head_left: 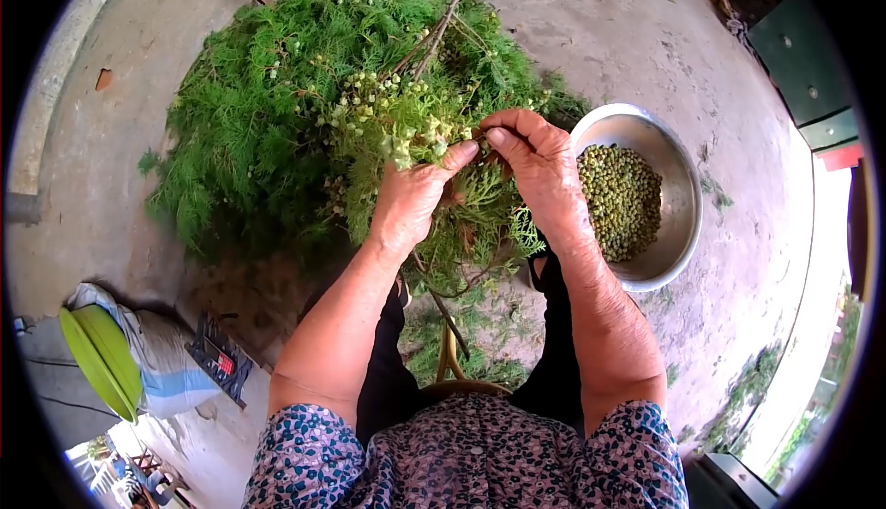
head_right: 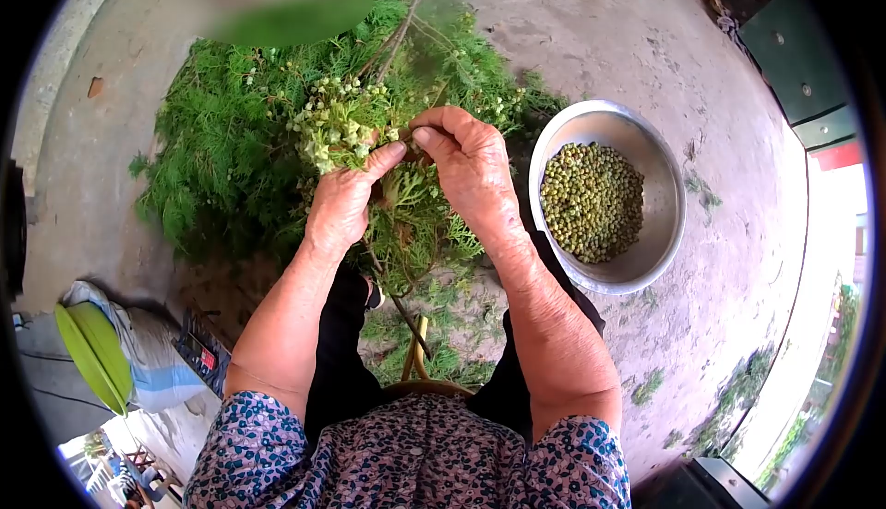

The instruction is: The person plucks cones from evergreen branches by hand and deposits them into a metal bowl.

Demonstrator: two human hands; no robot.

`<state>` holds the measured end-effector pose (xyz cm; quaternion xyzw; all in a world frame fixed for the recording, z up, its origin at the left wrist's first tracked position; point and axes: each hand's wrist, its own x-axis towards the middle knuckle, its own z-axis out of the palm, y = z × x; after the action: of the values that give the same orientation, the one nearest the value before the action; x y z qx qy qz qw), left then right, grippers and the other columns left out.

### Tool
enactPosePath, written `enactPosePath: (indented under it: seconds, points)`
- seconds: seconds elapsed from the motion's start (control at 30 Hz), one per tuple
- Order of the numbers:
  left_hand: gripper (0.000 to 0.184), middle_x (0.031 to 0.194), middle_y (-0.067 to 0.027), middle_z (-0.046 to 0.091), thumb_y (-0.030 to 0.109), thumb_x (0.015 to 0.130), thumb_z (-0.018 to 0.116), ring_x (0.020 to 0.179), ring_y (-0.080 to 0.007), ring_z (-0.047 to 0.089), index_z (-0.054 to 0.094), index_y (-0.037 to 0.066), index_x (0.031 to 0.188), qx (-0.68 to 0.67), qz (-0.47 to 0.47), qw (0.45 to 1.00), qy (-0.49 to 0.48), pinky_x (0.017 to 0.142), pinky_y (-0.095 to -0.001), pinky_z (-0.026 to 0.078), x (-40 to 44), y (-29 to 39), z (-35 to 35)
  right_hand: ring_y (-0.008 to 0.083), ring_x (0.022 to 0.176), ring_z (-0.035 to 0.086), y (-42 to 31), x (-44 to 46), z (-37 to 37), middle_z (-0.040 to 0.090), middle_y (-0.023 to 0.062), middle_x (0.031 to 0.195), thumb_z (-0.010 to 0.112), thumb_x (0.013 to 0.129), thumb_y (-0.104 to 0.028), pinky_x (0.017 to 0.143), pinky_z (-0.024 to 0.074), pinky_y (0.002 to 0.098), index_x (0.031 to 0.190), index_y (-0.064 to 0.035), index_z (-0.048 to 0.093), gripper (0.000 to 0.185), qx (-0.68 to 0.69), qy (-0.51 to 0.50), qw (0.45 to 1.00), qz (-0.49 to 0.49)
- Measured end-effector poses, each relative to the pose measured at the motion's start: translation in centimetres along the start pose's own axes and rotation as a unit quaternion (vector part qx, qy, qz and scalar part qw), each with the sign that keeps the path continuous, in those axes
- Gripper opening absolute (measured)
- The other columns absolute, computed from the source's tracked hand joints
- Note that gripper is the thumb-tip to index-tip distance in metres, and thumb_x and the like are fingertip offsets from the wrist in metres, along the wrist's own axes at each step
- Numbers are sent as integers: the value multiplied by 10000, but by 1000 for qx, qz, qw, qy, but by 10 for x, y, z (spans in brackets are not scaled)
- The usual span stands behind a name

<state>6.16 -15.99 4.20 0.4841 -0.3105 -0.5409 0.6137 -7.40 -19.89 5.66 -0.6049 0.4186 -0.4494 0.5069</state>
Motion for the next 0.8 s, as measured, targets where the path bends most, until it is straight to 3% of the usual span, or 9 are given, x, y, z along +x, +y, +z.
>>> enactPosePath:
  seconds: [0.1, 0.2, 0.3, 0.5, 0.6, 0.8]
  points:
    - [325, 929, -29, 601, 86, 704, 721, 830, -121, 548, 574, 38, 990, -69, -103, 992, 3, 725, -247, 446, -2, 5, -1, 87, 614, 487, -8, -2, 2, 559, 24, 682, 554, 825, -56, 584, 424, 238, 856, 5, 582, 74, 21, -16, 1000, 9]
    - [309, 910, -38, 617, 88, 687, 727, 807, -120, 554, 597, 45, 964, -61, -116, 991, -14, 703, -241, 442, -2, 9, -4, 66, 580, 454, -7, -3, 2, 536, 4, 652, 536, 852, -101, 540, 394, 219, 848, 3, 576, 111, 35, -39, 998, 37]
    - [293, 879, -36, 614, 70, 671, 723, 785, -125, 556, 604, 39, 937, -53, -140, 989, -7, 679, -247, 440, -7, 22, -1, 53, 549, 419, -9, -4, 0, 506, -19, 616, 518, 870, -165, 502, 341, 194, 832, -33, 593, 156, 150, -61, 976, 144]
    - [324, 854, -32, 601, 79, 673, 720, 769, -121, 545, 586, 22, 962, -48, -167, 985, 0, 666, -246, 436, -9, 24, -1, 79, 551, 446, 4, -3, -2, 520, -12, 646, 515, 866, -188, 494, 346, 196, 814, -56, 590, 160, 294, -70, 925, 230]
    - [305, 852, -35, 605, 108, 678, 725, 764, -116, 547, 598, 30, 944, -50, -146, 988, -21, 640, -247, 432, -7, 21, -2, 85, 579, 468, 0, -2, -3, 536, -5, 678, 504, 868, -173, 505, 361, 195, 836, -57, 578, 141, 297, -57, 922, 243]
    - [284, 878, -37, 621, 165, 698, 727, 770, -106, 538, 623, 32, 926, -76, -148, 986, 33, 626, -237, 403, -4, 16, -1, 69, 611, 479, -9, -4, 2, 536, -14, 683, 527, 859, -152, 532, 379, 199, 889, -42, 560, 118, 322, -45, 922, 212]
